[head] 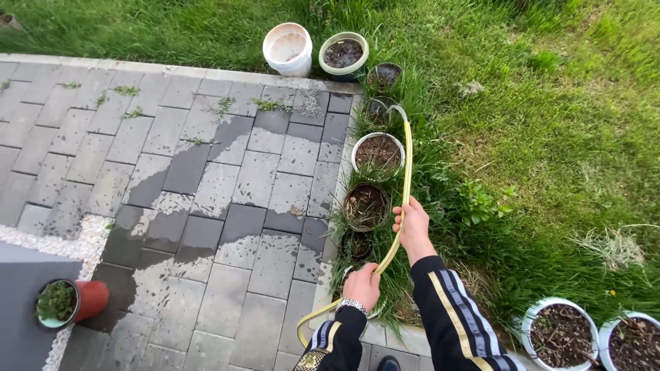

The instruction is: The person waters several potted plants with a yellow garden hose and pulls weeds from a garden bed by hand.

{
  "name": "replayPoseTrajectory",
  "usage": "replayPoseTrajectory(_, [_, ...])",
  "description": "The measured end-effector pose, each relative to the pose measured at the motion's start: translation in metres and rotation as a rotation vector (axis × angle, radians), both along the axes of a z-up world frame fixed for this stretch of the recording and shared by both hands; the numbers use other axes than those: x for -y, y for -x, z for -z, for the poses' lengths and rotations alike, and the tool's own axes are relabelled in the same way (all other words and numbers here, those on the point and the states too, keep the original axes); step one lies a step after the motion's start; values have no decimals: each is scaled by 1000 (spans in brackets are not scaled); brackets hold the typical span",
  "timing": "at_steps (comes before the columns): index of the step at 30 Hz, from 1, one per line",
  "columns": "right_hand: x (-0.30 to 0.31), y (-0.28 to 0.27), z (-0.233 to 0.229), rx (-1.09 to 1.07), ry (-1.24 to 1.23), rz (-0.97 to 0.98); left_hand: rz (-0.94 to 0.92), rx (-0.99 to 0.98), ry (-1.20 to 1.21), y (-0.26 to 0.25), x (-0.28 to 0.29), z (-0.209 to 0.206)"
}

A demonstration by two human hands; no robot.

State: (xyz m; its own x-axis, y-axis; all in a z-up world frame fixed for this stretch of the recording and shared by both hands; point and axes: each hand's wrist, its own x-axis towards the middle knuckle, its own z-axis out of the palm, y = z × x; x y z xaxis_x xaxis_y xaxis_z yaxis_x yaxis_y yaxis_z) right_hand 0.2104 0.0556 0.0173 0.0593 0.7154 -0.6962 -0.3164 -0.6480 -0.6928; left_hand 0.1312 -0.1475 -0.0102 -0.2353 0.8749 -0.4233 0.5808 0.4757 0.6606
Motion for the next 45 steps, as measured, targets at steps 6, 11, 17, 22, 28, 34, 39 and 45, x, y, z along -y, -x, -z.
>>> replayPoseTrajectory(6, [16, -15, 0, -16, 1, 2, -32, -33, -70, -22, 14, 10])
replayPoseTrajectory(11, [28, -29, -10, -20, 7, -22, -55, -31, -44, -37, 25, 5])
replayPoseTrajectory(17, [35, -48, -7, -19, -2, -44, -55, -29, -69, -58, 34, 8])
replayPoseTrajectory(22, [28, -62, 59, -8, -67, -95, -79, -20, -69, -66, 37, 18])
replayPoseTrajectory(28, [45, -55, 95, 47, -34, -138, -102, 19, -114, -71, 32, 8])
replayPoseTrajectory(34, [75, -46, 123, 116, 46, -191, -88, 70, -96, -75, 41, 8])
replayPoseTrajectory(39, [82, -51, 153, 146, 87, -179, -48, 37, -42, -73, 48, -9])
replayPoseTrajectory(45, [84, -50, 133, 176, 80, -101, -59, 20, -28, -70, 46, 2])
